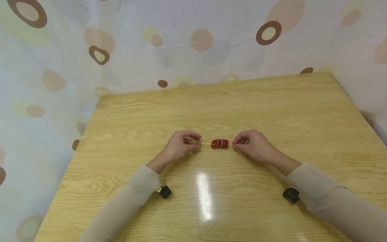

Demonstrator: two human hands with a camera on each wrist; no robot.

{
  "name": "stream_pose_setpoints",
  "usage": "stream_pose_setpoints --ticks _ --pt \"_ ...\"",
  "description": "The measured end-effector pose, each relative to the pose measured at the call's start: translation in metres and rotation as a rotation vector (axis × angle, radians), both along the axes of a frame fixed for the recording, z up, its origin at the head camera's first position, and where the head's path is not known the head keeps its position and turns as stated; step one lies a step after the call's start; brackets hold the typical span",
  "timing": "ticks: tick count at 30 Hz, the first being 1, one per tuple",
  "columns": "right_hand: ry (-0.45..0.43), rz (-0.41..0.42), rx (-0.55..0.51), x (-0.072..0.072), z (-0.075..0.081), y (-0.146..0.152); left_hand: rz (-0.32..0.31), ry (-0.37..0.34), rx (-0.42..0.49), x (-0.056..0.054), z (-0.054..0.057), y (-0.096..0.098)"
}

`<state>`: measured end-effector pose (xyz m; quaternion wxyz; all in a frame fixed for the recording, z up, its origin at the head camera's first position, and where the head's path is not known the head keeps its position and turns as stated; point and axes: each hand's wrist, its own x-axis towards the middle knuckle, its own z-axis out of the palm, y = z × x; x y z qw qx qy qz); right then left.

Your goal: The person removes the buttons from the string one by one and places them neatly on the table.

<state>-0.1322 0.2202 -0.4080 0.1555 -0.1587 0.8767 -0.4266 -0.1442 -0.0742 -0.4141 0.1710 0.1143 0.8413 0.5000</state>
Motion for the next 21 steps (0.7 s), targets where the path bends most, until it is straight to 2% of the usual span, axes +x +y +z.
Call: stream_pose_setpoints --ticks 10,21 --pt "0.005 0.003 0.016 0.001 0.0 0.002 0.025 -0.007 -0.008 0.003 0.001 -0.008" --pt "-0.073 0.01 -0.016 0.001 -0.001 0.007 0.066 -0.037 -0.001 0.005 0.003 -0.015"
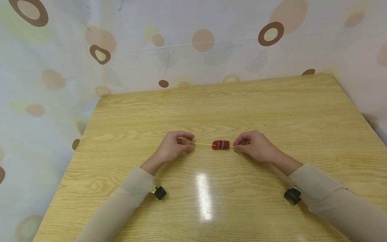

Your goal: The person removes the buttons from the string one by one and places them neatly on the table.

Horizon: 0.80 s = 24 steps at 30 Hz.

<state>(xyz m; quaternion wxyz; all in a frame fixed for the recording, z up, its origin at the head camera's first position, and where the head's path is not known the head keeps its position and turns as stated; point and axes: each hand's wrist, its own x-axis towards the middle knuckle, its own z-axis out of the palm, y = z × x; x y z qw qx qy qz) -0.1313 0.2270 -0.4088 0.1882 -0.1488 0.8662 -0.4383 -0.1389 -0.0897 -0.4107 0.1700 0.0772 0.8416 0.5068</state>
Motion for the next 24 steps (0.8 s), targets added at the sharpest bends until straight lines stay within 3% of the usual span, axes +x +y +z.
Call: stream_pose_setpoints --ticks 24 --pt "-0.018 0.006 -0.006 -0.002 -0.001 0.001 0.043 0.022 0.018 -0.002 0.001 -0.021"
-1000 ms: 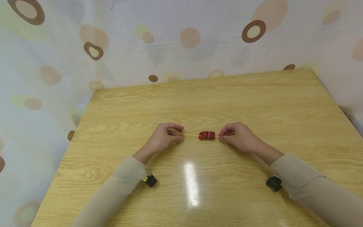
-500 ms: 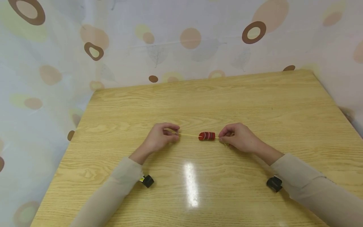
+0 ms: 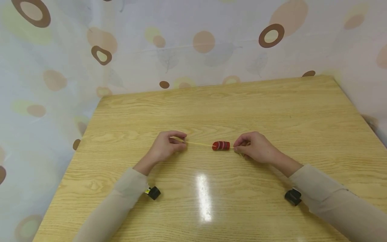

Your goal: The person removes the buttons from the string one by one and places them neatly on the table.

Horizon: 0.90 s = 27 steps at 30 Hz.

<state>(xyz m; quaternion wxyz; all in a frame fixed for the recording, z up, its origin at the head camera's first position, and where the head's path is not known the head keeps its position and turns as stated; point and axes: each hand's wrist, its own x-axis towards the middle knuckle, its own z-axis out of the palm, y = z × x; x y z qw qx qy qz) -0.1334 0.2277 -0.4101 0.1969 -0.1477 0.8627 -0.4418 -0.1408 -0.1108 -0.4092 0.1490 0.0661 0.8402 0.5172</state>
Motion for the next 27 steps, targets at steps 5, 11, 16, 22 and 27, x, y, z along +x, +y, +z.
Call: stream_pose_setpoints --ticks 5,11,16,22,27 --pt "0.003 0.0 -0.001 0.0 -0.001 0.0 0.007 0.0 -0.01 0.0 0.0 -0.005" --pt "0.013 0.002 0.009 0.0 0.0 0.001 0.025 0.02 -0.006 -0.001 -0.002 -0.009" --pt "0.013 0.005 0.004 0.0 0.001 0.0 0.051 0.019 -0.002 -0.001 0.0 -0.013" --pt "0.0 0.001 -0.006 0.0 0.003 0.0 0.059 0.036 -0.011 -0.001 0.002 -0.018" --pt "-0.008 -0.005 -0.005 0.0 0.003 0.0 0.062 0.043 -0.002 -0.002 0.001 -0.022"
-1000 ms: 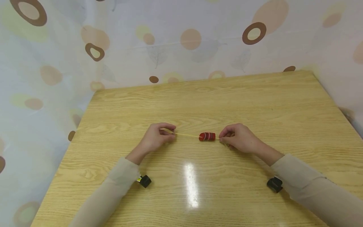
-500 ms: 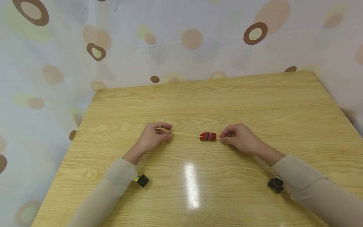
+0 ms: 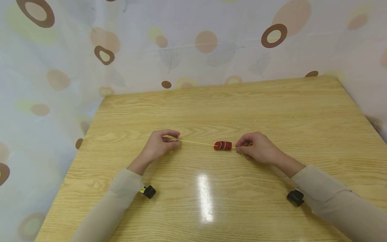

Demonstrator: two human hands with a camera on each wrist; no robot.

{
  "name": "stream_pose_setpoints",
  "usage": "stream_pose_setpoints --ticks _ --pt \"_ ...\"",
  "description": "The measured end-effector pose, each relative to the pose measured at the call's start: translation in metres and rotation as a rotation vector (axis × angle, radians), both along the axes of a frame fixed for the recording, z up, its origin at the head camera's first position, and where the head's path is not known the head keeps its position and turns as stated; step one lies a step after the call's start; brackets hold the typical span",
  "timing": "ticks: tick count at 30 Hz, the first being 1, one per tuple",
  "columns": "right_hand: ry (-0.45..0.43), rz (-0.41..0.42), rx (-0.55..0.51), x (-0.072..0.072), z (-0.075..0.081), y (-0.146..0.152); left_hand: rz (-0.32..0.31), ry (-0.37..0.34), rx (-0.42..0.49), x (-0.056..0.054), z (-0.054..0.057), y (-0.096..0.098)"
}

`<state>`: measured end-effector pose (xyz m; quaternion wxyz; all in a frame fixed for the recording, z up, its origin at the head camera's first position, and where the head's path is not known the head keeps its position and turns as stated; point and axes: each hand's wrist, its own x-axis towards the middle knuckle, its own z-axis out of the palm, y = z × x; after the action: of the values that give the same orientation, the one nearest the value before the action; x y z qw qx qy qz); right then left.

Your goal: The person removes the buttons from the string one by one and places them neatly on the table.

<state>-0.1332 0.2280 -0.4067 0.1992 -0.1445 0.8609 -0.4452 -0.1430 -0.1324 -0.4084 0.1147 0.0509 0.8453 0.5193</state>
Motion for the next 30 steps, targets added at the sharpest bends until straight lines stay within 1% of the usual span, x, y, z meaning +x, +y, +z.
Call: stream_pose_setpoints --ticks 11,20,25,30 --pt "0.012 -0.008 0.018 -0.001 -0.002 0.001 0.019 -0.032 0.02 -0.001 0.004 -0.009" --pt "0.006 0.002 -0.006 0.0 -0.003 0.001 0.036 -0.025 -0.027 -0.003 0.003 -0.015" --pt "0.0 -0.003 -0.008 0.0 -0.004 0.002 0.049 -0.03 -0.063 -0.009 0.003 -0.022" --pt "-0.001 -0.009 -0.002 -0.001 -0.004 0.001 0.077 -0.041 -0.094 -0.02 0.001 -0.033"
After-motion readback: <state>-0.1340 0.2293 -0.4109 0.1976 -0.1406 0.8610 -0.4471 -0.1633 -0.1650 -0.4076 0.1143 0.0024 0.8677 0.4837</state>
